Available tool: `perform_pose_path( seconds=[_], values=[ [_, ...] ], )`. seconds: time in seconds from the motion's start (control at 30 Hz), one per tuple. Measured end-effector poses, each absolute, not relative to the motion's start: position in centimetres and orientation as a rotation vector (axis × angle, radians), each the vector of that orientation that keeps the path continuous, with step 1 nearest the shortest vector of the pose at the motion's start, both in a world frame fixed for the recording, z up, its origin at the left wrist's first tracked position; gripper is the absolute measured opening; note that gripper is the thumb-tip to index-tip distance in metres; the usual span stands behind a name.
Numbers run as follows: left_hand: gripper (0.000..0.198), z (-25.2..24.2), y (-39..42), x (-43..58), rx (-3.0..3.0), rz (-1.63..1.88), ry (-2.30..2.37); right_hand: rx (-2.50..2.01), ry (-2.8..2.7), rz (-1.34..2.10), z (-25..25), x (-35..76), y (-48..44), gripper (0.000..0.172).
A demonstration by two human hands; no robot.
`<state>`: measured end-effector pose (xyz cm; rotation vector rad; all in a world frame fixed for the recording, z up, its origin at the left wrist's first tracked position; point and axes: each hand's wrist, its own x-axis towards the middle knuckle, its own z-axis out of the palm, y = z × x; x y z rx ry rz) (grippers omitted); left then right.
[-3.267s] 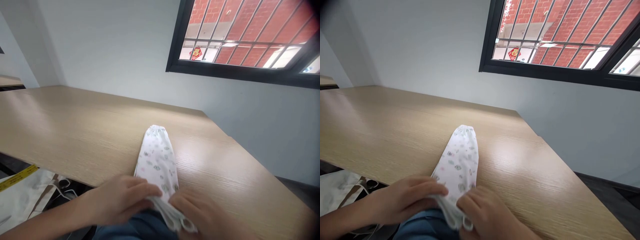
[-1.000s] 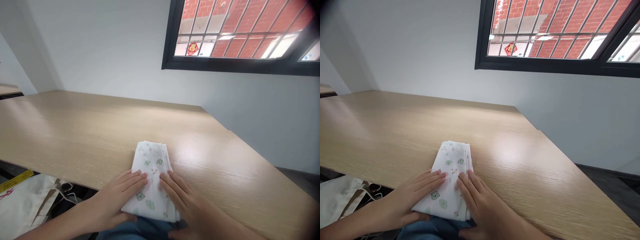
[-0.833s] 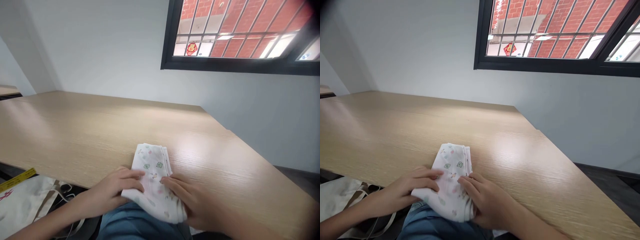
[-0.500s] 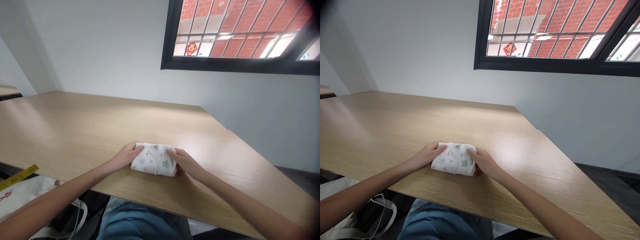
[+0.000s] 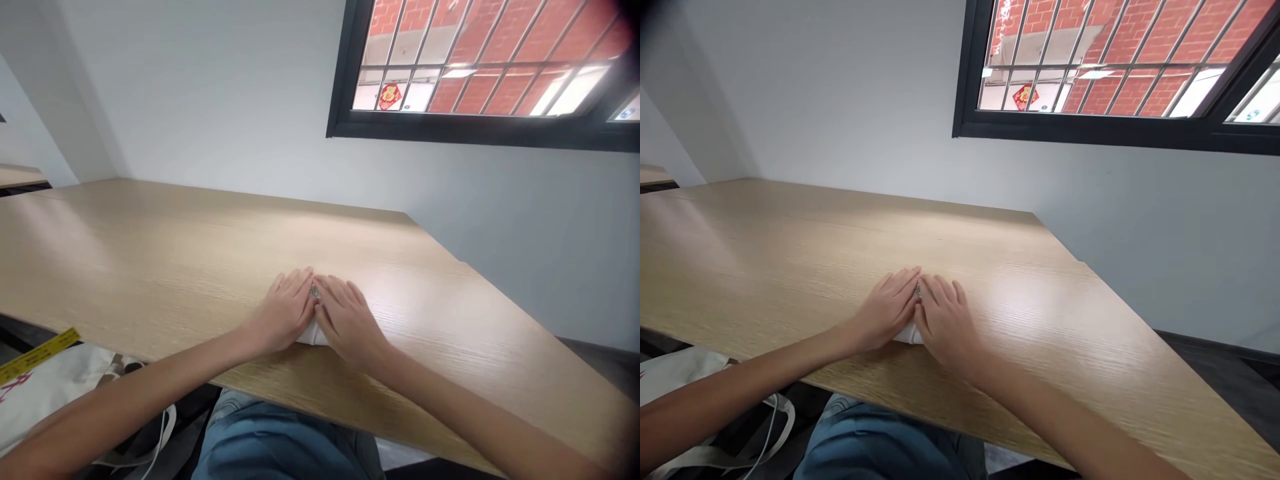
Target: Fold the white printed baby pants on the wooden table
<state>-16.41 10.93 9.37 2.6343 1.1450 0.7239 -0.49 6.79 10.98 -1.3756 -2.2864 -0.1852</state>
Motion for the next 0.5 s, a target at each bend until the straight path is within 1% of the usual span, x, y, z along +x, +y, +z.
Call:
perform_pose_path(
  seconds=[0.07,0.17,0.23,0.33,0.4,0.5],
  values=[
    [0.05,9.1,11.1,-16.6,2.636,0.605,1.096,-1.398,-2.371,-0.106,10.2,-0.1,6.8,0.048],
    [0.052,8.6,11.1,-18.9,2.55,0.581,1.132,-1.431,-2.37,0.127,9.3,2.7,7.0,0.052],
    [0.05,8.4,11.1,-21.0,2.397,0.659,1.145,-1.471,-2.291,0.251,9.0,5.0,6.7,0.049],
    [0.043,8.2,11.7,-22.9,2.113,0.82,1.166,-1.592,-2.002,0.406,9.4,6.8,5.4,0.044],
    [0.04,8.2,12.3,-22.8,1.989,0.904,1.208,-1.615,-1.82,0.536,9.9,6.2,4.1,0.039],
    [0.039,8.3,12.3,-21.2,1.783,1.039,1.269,-1.586,-1.766,0.679,10.4,3.8,2.6,0.03]
  ],
)
